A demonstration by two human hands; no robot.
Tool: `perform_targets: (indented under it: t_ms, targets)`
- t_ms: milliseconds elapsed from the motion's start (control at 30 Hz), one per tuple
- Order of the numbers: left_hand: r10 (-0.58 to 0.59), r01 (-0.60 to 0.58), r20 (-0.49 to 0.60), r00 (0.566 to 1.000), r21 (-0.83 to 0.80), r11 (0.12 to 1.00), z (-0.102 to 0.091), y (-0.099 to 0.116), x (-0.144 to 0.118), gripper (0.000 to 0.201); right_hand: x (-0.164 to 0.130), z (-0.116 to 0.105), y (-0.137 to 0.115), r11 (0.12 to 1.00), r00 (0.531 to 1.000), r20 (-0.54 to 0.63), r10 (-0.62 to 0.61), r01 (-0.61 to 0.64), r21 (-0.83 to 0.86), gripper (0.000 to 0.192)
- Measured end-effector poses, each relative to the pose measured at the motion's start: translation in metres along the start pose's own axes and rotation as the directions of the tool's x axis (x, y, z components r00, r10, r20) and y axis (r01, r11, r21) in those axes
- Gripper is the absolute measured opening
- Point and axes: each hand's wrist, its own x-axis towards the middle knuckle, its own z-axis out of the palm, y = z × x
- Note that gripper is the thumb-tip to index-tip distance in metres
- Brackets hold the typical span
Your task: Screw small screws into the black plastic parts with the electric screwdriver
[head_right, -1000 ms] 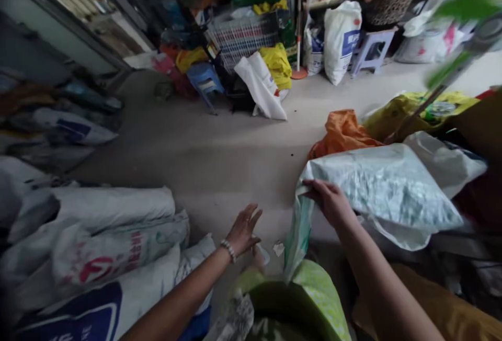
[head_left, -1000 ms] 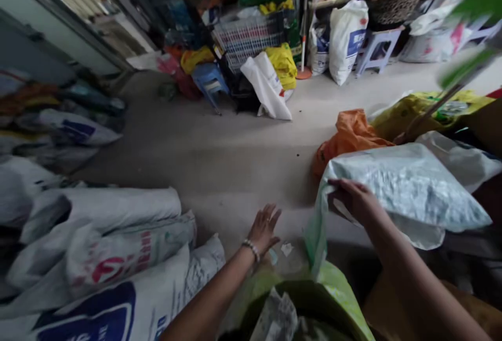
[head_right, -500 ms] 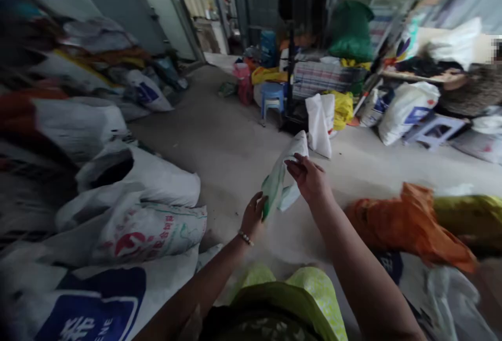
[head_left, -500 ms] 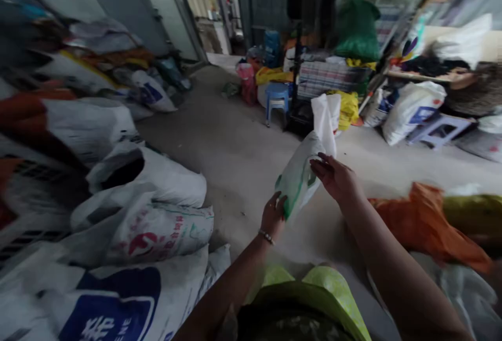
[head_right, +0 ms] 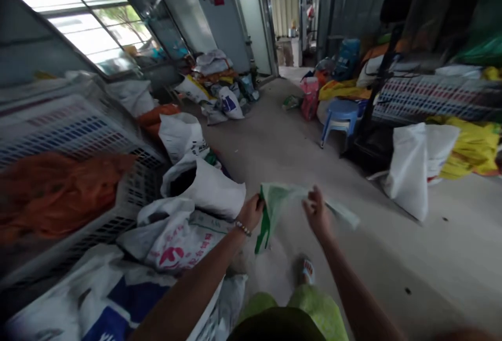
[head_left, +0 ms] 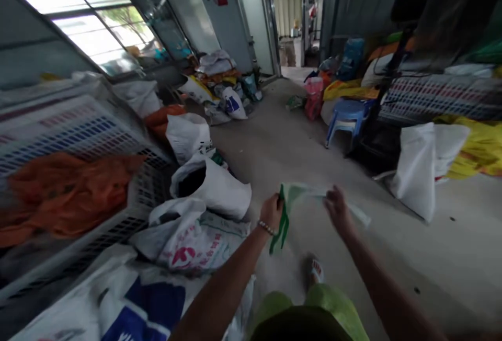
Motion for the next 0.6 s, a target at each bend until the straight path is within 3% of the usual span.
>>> perform_targets:
  t_ms: [167, 267, 367, 467, 533, 600]
  targets:
    - [-0.099, 0.096, 0.107, 0.989, 0.039, 0.995, 0.033, 0.002, 0.041, 0.024, -0.023, 0.082, 0.052, 0.989, 0.960, 0.281, 0.008, 0.033, -0.141, 0.069]
    - [-0.188, 0.183, 0.155, 0.970, 0.048, 0.982, 0.034, -0.022, 0.062, 0.024, -0.008, 0.102, 0.067, 0.972, 0.911, 0.405, 0.084, 0.016, -0.236, 0.044]
    - [-0.290, 0.285, 0.156, 0.944, 0.054, 0.957, 0.010, -0.071, 0.079, 0.026, 0.030, 0.107, 0.076, 0.944, 0.868, 0.472, 0.151, 0.014, -0.328, 0.030]
    - [-0.358, 0.356, 0.129, 0.925, 0.044, 0.934, -0.021, -0.132, 0.085, 0.026, 0.073, 0.116, 0.074, 0.904, 0.887, 0.430, 0.169, 0.035, -0.426, 0.034]
    - [-0.384, 0.383, 0.093, 0.919, 0.029, 0.923, -0.039, -0.166, 0.090, 0.025, 0.097, 0.135, 0.064, 0.885, 0.897, 0.421, 0.136, 0.081, -0.458, 0.036]
    - [-0.398, 0.398, 0.032, 0.917, 0.006, 0.917, -0.057, -0.194, 0.104, 0.025, 0.120, 0.168, 0.045, 0.873, 0.905, 0.420, 0.071, 0.147, -0.465, 0.037]
